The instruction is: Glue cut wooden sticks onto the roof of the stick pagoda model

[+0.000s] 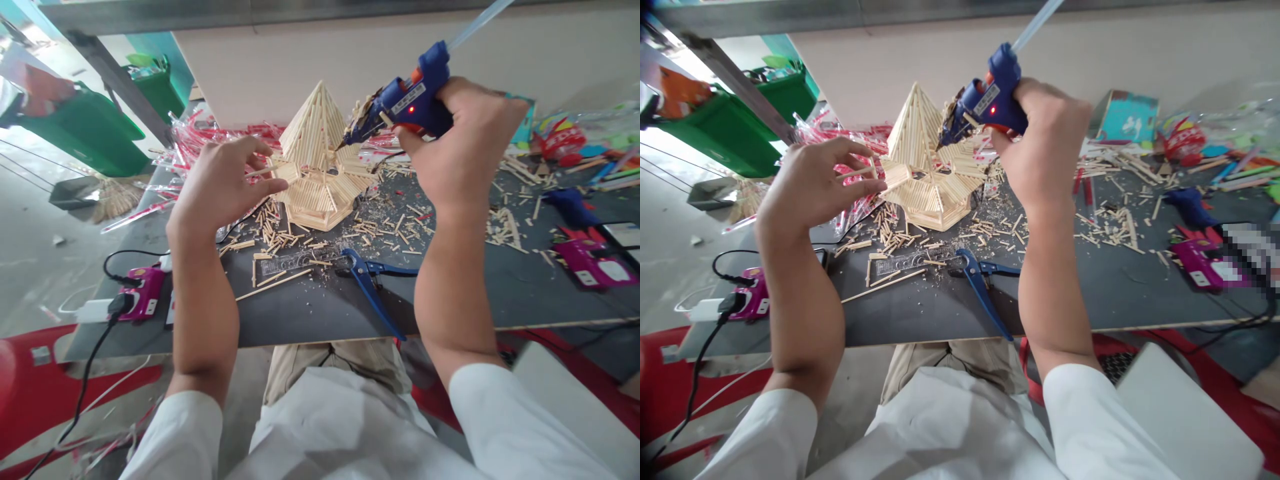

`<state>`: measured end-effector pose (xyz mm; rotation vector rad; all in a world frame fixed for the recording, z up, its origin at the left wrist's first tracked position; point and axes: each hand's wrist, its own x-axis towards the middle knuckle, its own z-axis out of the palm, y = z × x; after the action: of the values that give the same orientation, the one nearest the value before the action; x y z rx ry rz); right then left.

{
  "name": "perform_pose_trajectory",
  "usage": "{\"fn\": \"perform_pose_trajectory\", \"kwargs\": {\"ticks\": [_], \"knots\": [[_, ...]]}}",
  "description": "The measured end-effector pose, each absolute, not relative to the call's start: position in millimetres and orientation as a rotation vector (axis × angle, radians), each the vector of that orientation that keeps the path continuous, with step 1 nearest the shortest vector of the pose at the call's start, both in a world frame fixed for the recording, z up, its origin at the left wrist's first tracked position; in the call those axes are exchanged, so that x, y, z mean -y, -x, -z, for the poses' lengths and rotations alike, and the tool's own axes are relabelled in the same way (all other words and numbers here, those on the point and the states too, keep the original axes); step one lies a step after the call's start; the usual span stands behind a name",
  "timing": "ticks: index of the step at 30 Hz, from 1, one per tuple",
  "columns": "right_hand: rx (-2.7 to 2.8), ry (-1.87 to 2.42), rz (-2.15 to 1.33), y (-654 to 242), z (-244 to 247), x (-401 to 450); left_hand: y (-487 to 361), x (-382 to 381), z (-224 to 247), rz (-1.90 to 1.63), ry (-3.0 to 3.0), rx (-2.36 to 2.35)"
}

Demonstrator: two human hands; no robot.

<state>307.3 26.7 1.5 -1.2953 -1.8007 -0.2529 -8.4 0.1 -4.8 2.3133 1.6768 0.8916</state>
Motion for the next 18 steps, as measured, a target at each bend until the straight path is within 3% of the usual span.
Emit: {"fn": "perform_pose_trajectory", "kwargs": {"ticks": [7, 18], "knots": [[1.788, 1.282, 0.085, -309.2, 2.4, -31.8, 8.4, -0.1, 5.4, -0.87, -2.398, -1.728], [1.885, 1.362, 0.114, -308.5, -1.5, -28.1, 9.9, -2.5, 6.6, -0.901, -2.323, -1.6]]}}
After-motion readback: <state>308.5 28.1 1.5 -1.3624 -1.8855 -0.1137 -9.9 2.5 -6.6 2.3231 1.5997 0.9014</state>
